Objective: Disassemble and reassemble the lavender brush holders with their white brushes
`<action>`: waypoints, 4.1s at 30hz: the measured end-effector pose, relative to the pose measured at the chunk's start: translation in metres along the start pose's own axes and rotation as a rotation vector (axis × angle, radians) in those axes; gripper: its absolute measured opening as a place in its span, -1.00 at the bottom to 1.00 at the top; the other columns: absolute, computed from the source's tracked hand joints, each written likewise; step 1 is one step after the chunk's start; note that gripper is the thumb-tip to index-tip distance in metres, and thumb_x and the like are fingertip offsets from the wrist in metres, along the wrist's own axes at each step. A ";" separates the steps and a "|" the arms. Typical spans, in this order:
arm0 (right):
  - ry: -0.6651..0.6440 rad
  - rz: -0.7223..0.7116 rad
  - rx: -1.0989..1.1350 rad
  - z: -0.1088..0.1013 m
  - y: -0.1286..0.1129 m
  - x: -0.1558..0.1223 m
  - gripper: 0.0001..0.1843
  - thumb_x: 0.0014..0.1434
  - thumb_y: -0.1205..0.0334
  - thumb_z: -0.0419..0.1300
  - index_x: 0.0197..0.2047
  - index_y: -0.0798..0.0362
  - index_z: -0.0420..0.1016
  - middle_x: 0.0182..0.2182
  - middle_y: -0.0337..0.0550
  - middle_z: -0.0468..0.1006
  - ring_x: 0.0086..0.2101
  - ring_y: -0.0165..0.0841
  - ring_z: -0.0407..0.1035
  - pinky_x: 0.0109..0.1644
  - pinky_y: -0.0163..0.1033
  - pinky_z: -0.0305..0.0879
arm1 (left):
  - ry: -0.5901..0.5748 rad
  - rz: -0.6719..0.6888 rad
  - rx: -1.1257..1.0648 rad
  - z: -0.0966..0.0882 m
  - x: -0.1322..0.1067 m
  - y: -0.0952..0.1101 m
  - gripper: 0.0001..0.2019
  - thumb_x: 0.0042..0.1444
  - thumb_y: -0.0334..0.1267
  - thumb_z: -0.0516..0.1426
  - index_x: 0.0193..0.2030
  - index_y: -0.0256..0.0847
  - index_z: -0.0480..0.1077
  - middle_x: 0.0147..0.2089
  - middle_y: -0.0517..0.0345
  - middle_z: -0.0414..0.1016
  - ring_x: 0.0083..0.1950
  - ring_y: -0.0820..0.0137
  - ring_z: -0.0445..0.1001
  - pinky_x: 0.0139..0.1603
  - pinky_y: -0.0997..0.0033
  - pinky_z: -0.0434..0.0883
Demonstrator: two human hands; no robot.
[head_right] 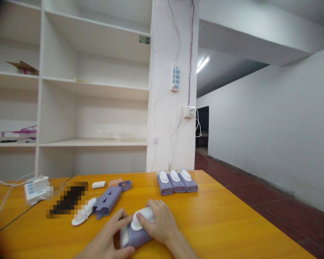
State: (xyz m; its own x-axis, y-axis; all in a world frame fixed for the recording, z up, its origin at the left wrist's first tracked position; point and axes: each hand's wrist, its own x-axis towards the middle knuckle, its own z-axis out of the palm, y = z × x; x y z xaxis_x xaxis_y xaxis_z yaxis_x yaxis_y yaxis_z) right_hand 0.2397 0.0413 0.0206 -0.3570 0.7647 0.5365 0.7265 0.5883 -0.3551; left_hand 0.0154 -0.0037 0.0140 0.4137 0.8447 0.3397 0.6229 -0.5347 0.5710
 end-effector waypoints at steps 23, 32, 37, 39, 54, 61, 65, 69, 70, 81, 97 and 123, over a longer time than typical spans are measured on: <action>0.076 0.102 -0.024 -0.013 0.046 0.004 -0.61 0.36 -0.17 0.08 -0.21 -0.04 0.49 -0.28 -0.15 0.60 -0.21 -0.21 0.46 -0.10 -0.24 0.23 | 0.541 0.149 0.522 -0.073 -0.009 -0.049 -0.45 0.20 0.00 0.24 0.31 0.02 0.30 0.34 -0.03 0.40 0.32 0.03 0.42 0.29 -0.02 0.42; 0.070 0.112 0.006 -0.017 0.042 0.004 -0.62 0.35 -0.15 0.10 -0.17 -0.03 0.53 -0.24 -0.14 0.63 -0.19 -0.21 0.48 -0.08 -0.24 0.25 | 0.597 -0.188 0.282 -0.093 -0.014 -0.112 -0.53 0.18 0.16 0.17 0.05 -0.12 0.31 0.10 -0.05 0.52 0.14 -0.01 0.53 0.17 -0.03 0.44; 0.097 0.131 0.031 -0.018 0.044 0.004 -0.57 0.41 -0.16 0.02 -0.15 -0.02 0.53 -0.16 -0.11 0.63 -0.10 -0.19 0.47 0.01 -0.21 0.24 | 0.529 -0.181 0.263 -0.088 -0.014 -0.110 -0.58 0.23 0.17 0.12 0.01 -0.09 0.28 0.06 -0.03 0.53 0.12 0.03 0.53 0.22 -0.07 0.38; 0.111 0.154 0.039 -0.016 0.047 0.005 -0.50 0.46 -0.15 -0.08 -0.21 0.00 0.52 -0.20 -0.10 0.63 -0.12 -0.20 0.48 -0.02 -0.22 0.25 | 0.505 -0.179 0.274 -0.086 -0.014 -0.113 -0.59 0.23 0.17 0.11 0.00 -0.09 0.29 0.03 -0.03 0.55 0.11 0.02 0.54 0.26 -0.11 0.35; 0.130 0.171 0.096 -0.006 0.042 0.003 -0.39 0.48 -0.17 -0.17 -0.24 0.02 0.55 -0.24 -0.08 0.64 -0.16 -0.21 0.49 -0.01 -0.22 0.25 | 0.484 0.110 0.374 -0.067 -0.017 -0.056 -0.60 0.32 -0.05 0.12 0.24 -0.04 0.30 0.34 -0.08 0.37 0.40 0.04 0.31 0.42 -0.11 0.23; 0.075 0.102 0.145 0.000 0.018 -0.002 -0.40 0.50 -0.15 -0.19 -0.29 0.02 0.50 -0.30 -0.14 0.59 -0.21 -0.26 0.44 -0.05 -0.24 0.25 | 0.160 -0.072 0.090 0.013 -0.022 -0.005 -0.15 -0.02 -0.13 0.38 0.40 -0.12 0.18 0.45 -0.15 0.27 0.43 -0.02 0.27 0.42 -0.02 0.28; 0.053 0.067 0.161 0.003 0.008 -0.004 -0.43 0.50 -0.13 -0.17 -0.28 0.01 0.49 -0.29 -0.16 0.57 -0.20 -0.27 0.44 -0.05 -0.25 0.24 | 0.118 -0.158 0.004 0.015 -0.018 -0.010 -0.10 -0.17 -0.31 0.40 0.38 -0.16 0.24 0.40 -0.12 0.34 0.40 0.00 0.31 0.44 0.05 0.25; 0.049 0.061 0.152 0.005 0.008 -0.003 -0.44 0.50 -0.12 -0.16 -0.29 0.01 0.48 -0.31 -0.18 0.57 -0.22 -0.28 0.43 -0.05 -0.24 0.24 | -0.026 -0.108 -0.046 -0.010 -0.023 -0.001 -0.25 -0.07 -0.30 0.34 0.33 -0.05 0.31 0.38 0.05 0.38 0.39 0.10 0.32 0.47 0.13 0.21; 0.049 0.063 0.148 0.005 0.008 -0.003 -0.44 0.50 -0.11 -0.16 -0.30 0.01 0.48 -0.32 -0.18 0.57 -0.24 -0.29 0.42 -0.07 -0.25 0.25 | -0.046 -0.092 -0.048 -0.015 -0.025 0.002 -0.29 -0.03 -0.30 0.31 0.32 -0.03 0.32 0.38 0.08 0.39 0.39 0.13 0.33 0.47 0.15 0.21; 0.066 0.078 0.077 -0.009 -0.023 -0.012 -0.54 0.35 -0.15 0.09 0.17 -0.08 0.43 0.11 -0.01 0.50 0.13 -0.08 0.35 0.22 -0.03 0.22 | 0.092 0.002 0.057 0.008 -0.025 -0.004 -0.35 -0.04 -0.38 0.22 0.26 -0.01 0.33 0.24 0.04 0.51 0.24 0.11 0.47 0.33 0.18 0.38; -0.277 0.213 -0.057 0.004 -0.058 -0.027 0.06 -0.08 0.18 0.29 0.49 -0.04 0.06 0.50 0.05 -0.15 0.43 0.26 -0.35 0.28 0.59 -0.72 | -0.014 -0.050 0.036 -0.002 -0.024 0.018 -0.47 -0.03 -0.33 0.23 0.14 -0.08 0.30 0.13 0.01 0.46 0.17 0.18 0.45 0.25 0.31 0.36; -0.237 0.217 -0.125 0.036 -0.057 -0.034 0.05 -0.08 0.23 0.10 0.52 -0.04 -0.04 0.51 -0.13 -0.32 0.45 0.09 -0.58 0.23 0.53 -0.91 | -0.009 0.019 0.127 0.008 -0.023 0.017 -0.36 0.09 -0.24 0.19 0.31 -0.16 0.13 0.31 -0.17 0.35 0.32 0.10 0.36 0.38 0.15 0.29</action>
State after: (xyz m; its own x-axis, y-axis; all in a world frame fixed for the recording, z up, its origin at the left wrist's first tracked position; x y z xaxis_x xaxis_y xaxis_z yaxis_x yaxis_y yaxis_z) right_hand 0.1892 -0.0093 -0.0052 -0.3025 0.9169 0.2606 0.8615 0.3799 -0.3368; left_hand 0.0216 -0.0323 0.0102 0.4318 0.8342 0.3430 0.6939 -0.5502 0.4646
